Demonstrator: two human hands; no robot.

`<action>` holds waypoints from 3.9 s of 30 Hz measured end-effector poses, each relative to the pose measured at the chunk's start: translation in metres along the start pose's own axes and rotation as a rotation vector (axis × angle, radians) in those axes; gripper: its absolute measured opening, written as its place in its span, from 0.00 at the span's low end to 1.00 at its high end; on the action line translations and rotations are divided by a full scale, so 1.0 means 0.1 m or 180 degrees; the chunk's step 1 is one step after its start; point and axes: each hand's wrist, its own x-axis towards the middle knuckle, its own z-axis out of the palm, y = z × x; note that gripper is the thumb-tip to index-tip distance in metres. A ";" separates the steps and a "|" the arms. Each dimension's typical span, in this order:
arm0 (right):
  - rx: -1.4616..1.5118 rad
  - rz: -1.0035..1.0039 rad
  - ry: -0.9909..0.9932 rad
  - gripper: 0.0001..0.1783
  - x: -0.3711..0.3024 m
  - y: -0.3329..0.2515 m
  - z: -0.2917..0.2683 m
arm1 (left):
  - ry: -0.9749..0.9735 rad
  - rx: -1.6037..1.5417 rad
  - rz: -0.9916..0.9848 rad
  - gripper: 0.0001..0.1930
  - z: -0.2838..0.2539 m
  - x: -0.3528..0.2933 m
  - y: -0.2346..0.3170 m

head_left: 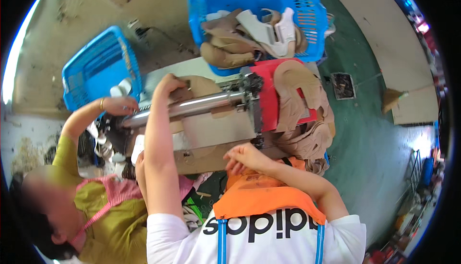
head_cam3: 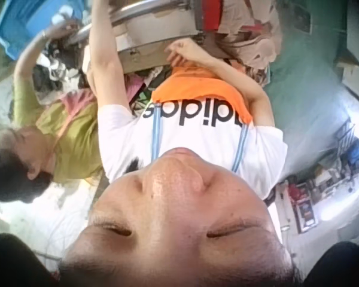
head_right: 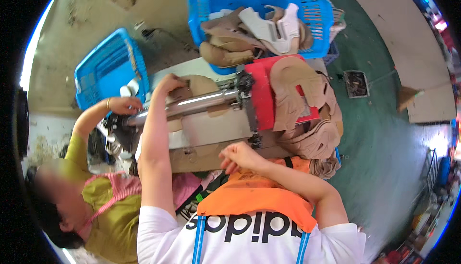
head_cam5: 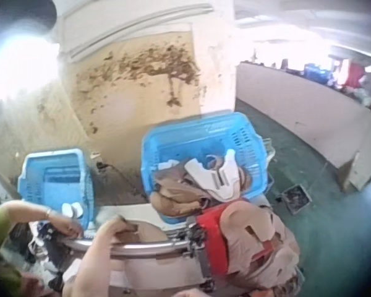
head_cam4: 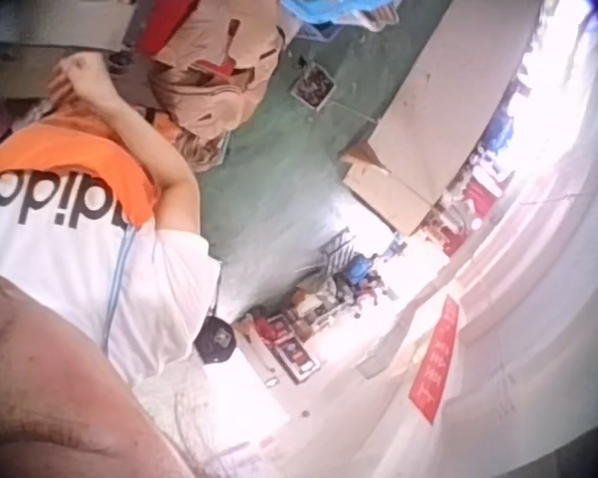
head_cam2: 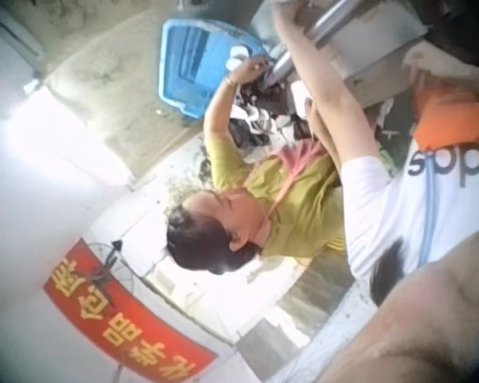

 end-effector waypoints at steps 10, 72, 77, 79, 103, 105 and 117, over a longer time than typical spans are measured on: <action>-0.2809 -0.1619 0.4692 0.21 -0.97 -0.30 -1.85 | 0.2259 -0.0258 0.2638 0.20 -0.90 -0.82 1.98; -0.1627 -0.1742 0.1308 0.17 0.31 0.01 0.06 | 0.2695 0.0422 0.0990 0.11 0.56 -1.77 0.11; -0.0575 -0.1025 0.0746 0.17 0.15 -0.07 0.04 | 0.0983 0.0818 -0.0305 0.37 0.17 -0.60 0.28; -0.0695 -0.0800 0.0702 0.16 0.07 -0.07 0.03 | -0.0224 0.0995 -0.0283 0.38 0.10 -0.21 0.15; -0.0582 -0.0644 0.5696 0.14 -1.70 1.58 -2.19 | 0.2143 0.1594 0.3494 0.33 0.71 0.78 2.75; -0.1404 -0.0194 0.5382 0.21 -1.67 1.87 -2.34 | 0.1344 0.1678 0.3532 0.30 0.82 0.91 2.55; -0.1292 -0.1046 0.5563 0.07 -1.37 1.89 -2.15 | 0.1150 0.0398 0.3511 0.08 0.75 -1.91 2.16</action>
